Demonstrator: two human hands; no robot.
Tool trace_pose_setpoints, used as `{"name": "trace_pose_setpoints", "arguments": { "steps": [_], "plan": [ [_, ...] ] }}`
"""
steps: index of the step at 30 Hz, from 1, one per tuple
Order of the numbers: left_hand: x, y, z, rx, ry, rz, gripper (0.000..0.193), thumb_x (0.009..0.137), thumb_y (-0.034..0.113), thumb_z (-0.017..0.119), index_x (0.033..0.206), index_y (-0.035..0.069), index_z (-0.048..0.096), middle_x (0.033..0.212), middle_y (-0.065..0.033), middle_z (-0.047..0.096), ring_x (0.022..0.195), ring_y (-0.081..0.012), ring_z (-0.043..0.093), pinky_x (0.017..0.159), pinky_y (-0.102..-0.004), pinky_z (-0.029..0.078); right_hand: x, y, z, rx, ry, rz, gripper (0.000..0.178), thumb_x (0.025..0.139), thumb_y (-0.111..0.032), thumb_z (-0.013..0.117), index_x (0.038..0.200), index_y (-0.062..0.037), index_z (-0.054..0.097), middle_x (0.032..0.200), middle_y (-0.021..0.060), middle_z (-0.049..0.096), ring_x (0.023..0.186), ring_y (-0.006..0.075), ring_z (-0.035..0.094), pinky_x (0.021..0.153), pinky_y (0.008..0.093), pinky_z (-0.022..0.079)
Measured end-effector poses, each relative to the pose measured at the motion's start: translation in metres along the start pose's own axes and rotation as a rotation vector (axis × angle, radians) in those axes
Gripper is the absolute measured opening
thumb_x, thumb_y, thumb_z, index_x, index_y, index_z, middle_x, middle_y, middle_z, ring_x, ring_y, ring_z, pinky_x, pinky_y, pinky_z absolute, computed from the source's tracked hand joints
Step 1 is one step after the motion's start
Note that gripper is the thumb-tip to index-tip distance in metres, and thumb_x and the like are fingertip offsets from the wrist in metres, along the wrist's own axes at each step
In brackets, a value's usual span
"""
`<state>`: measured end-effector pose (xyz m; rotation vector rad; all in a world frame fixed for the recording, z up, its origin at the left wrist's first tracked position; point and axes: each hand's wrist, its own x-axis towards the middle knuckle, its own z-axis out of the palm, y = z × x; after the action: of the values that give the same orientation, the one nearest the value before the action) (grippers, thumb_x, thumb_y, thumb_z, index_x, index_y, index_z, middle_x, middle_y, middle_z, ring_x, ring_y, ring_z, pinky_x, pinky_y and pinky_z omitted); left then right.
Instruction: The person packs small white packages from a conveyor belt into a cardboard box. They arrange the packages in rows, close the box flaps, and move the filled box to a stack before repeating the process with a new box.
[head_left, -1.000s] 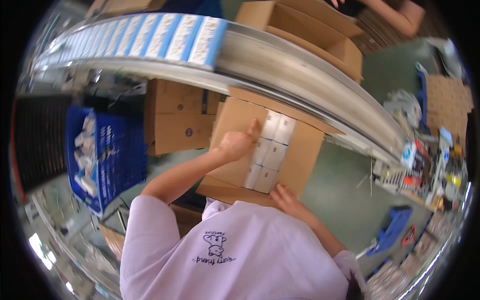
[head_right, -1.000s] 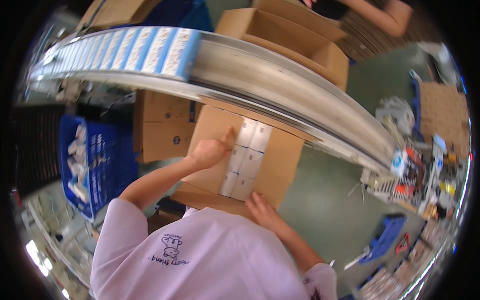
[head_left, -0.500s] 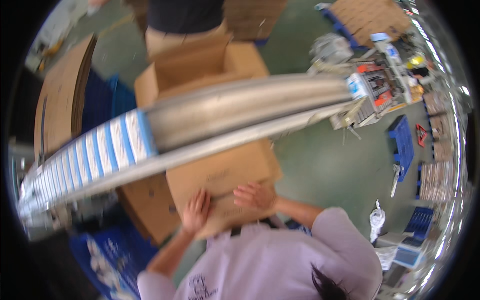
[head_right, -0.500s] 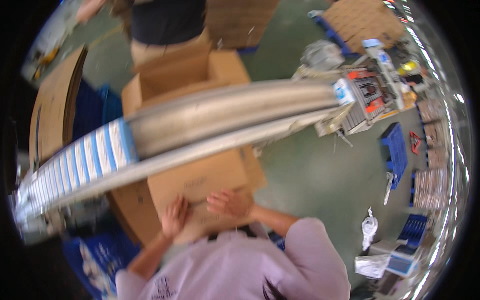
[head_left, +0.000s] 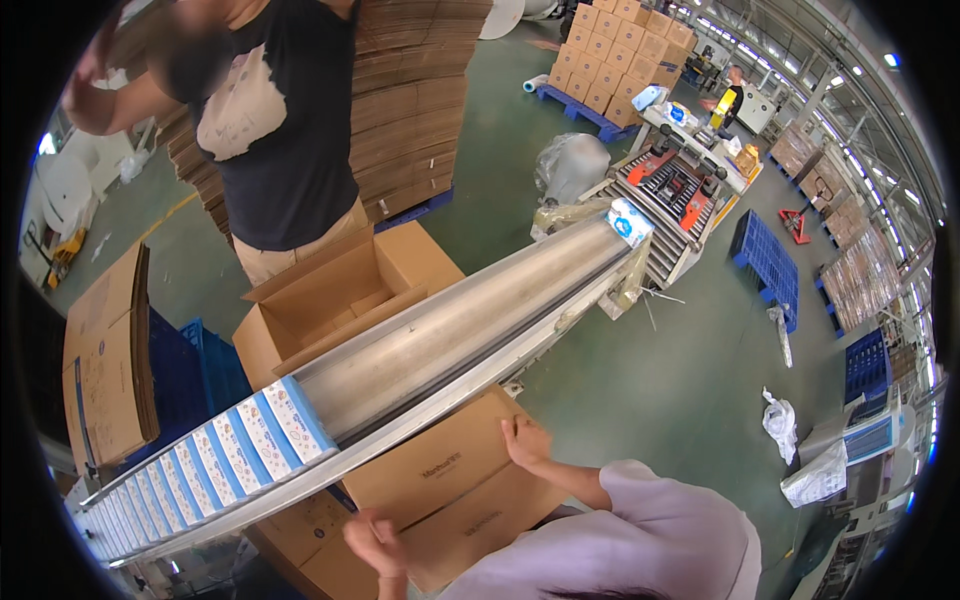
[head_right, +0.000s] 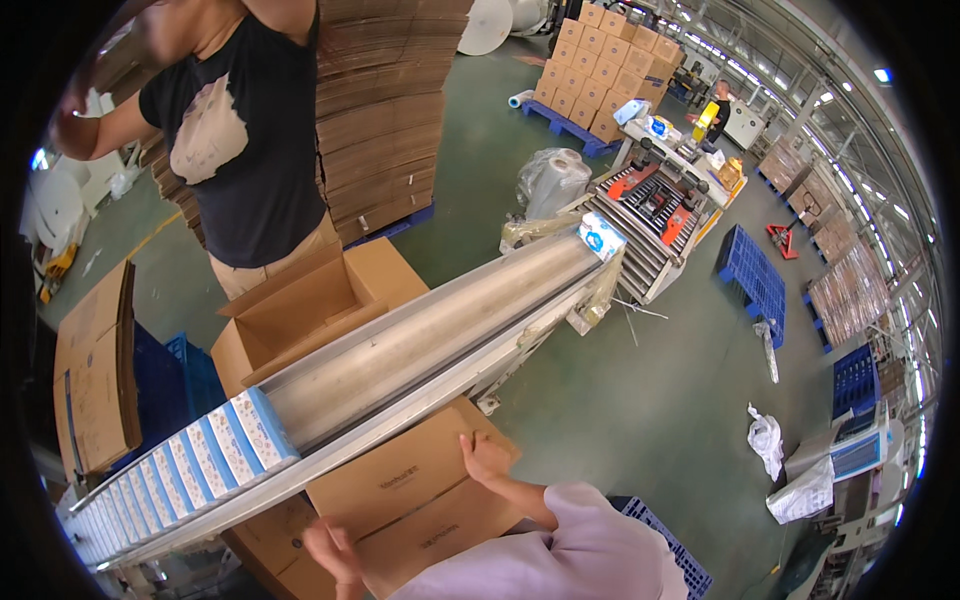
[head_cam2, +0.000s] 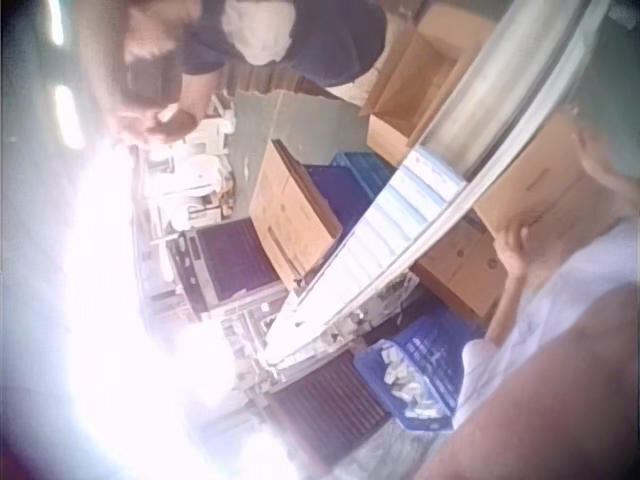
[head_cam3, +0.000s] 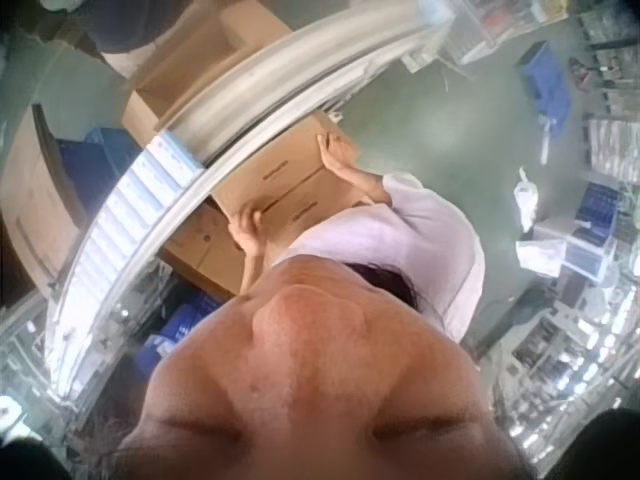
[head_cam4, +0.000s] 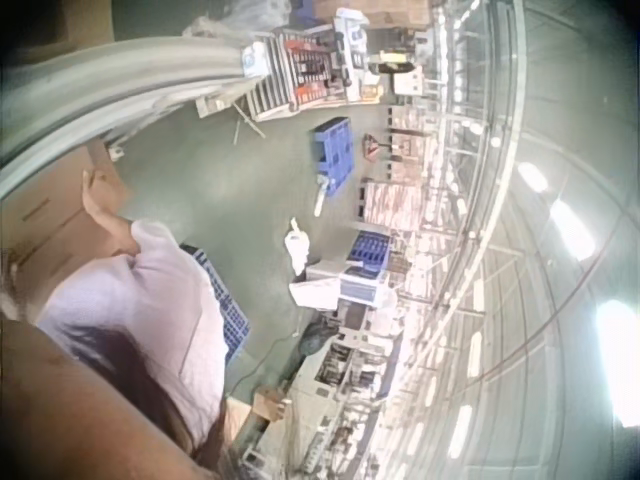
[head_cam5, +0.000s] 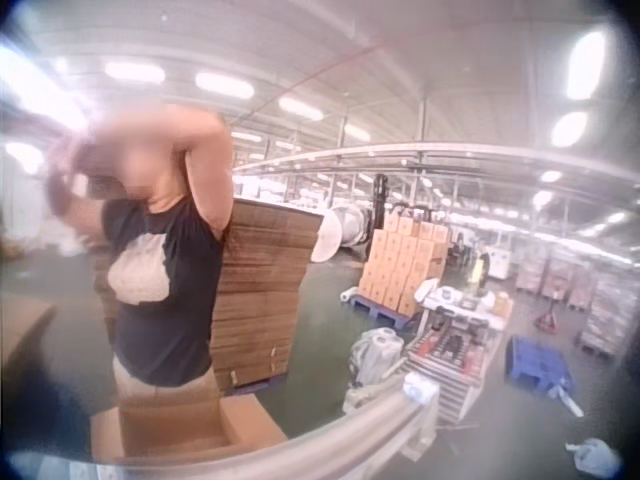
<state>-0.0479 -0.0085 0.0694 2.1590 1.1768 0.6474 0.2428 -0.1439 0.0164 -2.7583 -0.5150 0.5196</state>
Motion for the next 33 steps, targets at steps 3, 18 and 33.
{"name": "trace_pose_setpoints", "arguments": {
  "steps": [3,18,33],
  "plan": [
    [0.004,-0.084,0.045,-0.45,0.461,-0.455,0.041,0.089,0.03,0.055,0.113,-0.002,0.049,0.103,-0.0135,0.052,0.101,-0.0258,0.049,0.088,-0.0353,0.039,0.031,0.047,-0.013,0.107,-0.039,0.019,0.063,0.09,-0.055,0.026,0.108,-0.0013,0.053,0.094,0.0253,0.061,0.088,0.0419,0.058,0.076,0.0493,0.045],
    [-0.021,0.205,0.172,-0.761,-0.718,-0.982,0.064,0.085,0.054,0.051,0.13,0.008,0.043,0.126,-0.0031,0.052,0.111,-0.0146,0.05,0.094,-0.0315,0.041,0.072,0.44,-0.013,1.015,-0.185,0.438,0.08,0.088,-0.063,0.023,0.114,0.0056,0.055,0.109,0.0206,0.059,0.103,0.0318,0.056,0.086,0.0414,0.044],
    [0.04,0.557,0.522,-0.033,-0.879,-0.36,0.101,0.068,0.08,0.041,0.115,-0.009,0.053,0.115,-0.0254,0.055,0.113,-0.0334,0.051,0.093,-0.0372,0.039,0.092,0.73,-0.201,1.176,0.433,0.921,0.065,0.092,-0.055,0.03,0.116,0.0004,0.054,0.106,0.0147,0.061,0.093,0.0276,0.06,0.078,0.0392,0.05]
  ]
}}
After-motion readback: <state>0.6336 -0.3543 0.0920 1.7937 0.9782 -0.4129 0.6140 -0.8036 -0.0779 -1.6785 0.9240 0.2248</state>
